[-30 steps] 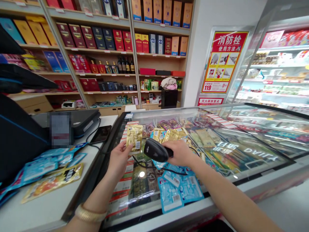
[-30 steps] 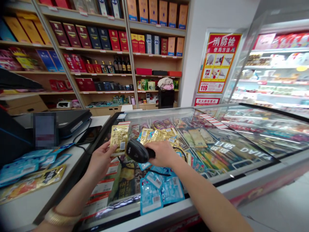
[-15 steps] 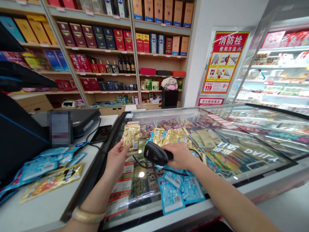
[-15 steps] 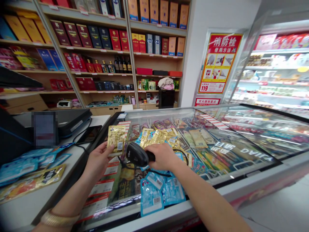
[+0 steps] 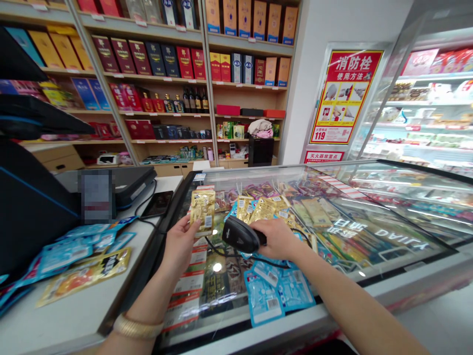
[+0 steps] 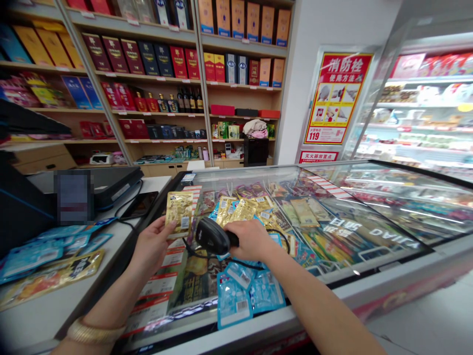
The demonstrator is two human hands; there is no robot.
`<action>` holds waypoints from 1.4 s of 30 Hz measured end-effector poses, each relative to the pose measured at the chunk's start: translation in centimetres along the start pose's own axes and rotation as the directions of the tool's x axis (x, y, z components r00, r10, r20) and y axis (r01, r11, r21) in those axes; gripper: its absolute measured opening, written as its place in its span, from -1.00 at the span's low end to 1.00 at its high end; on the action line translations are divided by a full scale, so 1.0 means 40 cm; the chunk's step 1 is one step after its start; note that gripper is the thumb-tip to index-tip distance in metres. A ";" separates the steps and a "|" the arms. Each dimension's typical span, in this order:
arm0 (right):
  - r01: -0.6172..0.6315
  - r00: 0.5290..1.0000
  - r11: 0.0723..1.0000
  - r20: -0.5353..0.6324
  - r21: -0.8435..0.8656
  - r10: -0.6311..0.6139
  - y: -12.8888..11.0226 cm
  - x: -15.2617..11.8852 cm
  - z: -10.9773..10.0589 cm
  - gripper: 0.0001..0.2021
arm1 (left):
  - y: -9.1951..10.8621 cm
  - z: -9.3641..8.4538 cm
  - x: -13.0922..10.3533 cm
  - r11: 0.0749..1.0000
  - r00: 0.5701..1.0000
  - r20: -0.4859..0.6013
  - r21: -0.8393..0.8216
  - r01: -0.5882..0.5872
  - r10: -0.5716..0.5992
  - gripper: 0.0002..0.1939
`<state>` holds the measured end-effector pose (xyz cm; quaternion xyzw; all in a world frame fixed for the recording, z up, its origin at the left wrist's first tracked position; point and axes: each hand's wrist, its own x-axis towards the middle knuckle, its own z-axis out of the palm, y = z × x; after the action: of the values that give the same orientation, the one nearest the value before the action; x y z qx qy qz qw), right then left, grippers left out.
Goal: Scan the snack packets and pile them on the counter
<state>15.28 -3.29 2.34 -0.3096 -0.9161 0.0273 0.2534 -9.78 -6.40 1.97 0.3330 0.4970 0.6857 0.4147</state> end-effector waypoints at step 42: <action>-0.764 0.554 0.644 -0.562 -0.049 0.615 0.339 -0.129 -0.111 -0.60 | -0.090 0.376 -0.012 0.519 0.841 0.400 0.662 -0.541 0.366 -0.55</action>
<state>28.43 4.19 1.10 -0.6760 -0.6127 -0.0883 0.3997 4.34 -0.14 2.78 0.6625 0.5833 0.4606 0.0936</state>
